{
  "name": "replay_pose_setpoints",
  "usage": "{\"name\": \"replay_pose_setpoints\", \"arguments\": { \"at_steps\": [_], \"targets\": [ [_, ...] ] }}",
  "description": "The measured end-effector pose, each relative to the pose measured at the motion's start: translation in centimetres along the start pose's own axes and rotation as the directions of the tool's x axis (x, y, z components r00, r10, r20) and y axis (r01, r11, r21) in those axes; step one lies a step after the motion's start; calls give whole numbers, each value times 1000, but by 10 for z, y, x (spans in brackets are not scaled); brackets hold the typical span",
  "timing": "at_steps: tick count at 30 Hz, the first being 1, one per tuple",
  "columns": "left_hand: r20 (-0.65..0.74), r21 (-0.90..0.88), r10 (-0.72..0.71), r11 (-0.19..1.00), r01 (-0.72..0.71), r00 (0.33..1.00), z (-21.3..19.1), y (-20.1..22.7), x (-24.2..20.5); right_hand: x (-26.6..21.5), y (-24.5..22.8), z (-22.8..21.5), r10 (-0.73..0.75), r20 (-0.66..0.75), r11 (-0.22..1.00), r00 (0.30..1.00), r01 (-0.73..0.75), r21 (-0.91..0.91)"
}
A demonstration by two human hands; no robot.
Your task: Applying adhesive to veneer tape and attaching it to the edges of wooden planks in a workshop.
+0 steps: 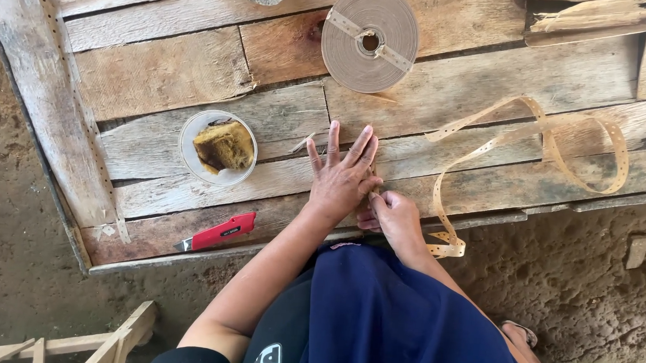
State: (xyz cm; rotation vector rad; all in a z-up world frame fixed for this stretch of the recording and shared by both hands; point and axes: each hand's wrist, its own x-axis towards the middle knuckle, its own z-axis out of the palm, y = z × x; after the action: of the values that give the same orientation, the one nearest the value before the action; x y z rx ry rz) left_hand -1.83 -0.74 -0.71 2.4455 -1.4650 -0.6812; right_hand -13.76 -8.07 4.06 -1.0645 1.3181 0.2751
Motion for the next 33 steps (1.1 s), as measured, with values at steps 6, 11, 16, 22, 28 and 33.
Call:
{"name": "replay_pose_setpoints", "arguments": {
  "at_steps": [6, 11, 16, 22, 28, 33],
  "targets": [
    [61, 9, 15, 1000, -16, 998, -9, 0, -1, -4, -6, -11, 15, 87, 989, 996, -2, -145],
    [84, 25, 28, 999, -30, 996, -11, 0, -1, 2, 2, -17, 15, 100, 979, 995, 6, -205],
    [71, 55, 56, 997, -60, 996, -9, -1, -2, 0, 0, -18, 1, 95, 973, 995, 21, -231],
    [55, 63, 57, 996, -60, 997, -9, -1, -3, -3, -8, -13, -63, 57, 779, 996, 85, -622],
    [35, 114, 68, 991, -72, 997, -5, -2, -3, -3, 9, 6, -316, 57, 444, 947, 201, -873],
    [36, 6, 76, 997, -77, 996, -9, -4, -6, -29, -24, -8, -586, -32, 620, 810, 423, -661]
  ]
}}
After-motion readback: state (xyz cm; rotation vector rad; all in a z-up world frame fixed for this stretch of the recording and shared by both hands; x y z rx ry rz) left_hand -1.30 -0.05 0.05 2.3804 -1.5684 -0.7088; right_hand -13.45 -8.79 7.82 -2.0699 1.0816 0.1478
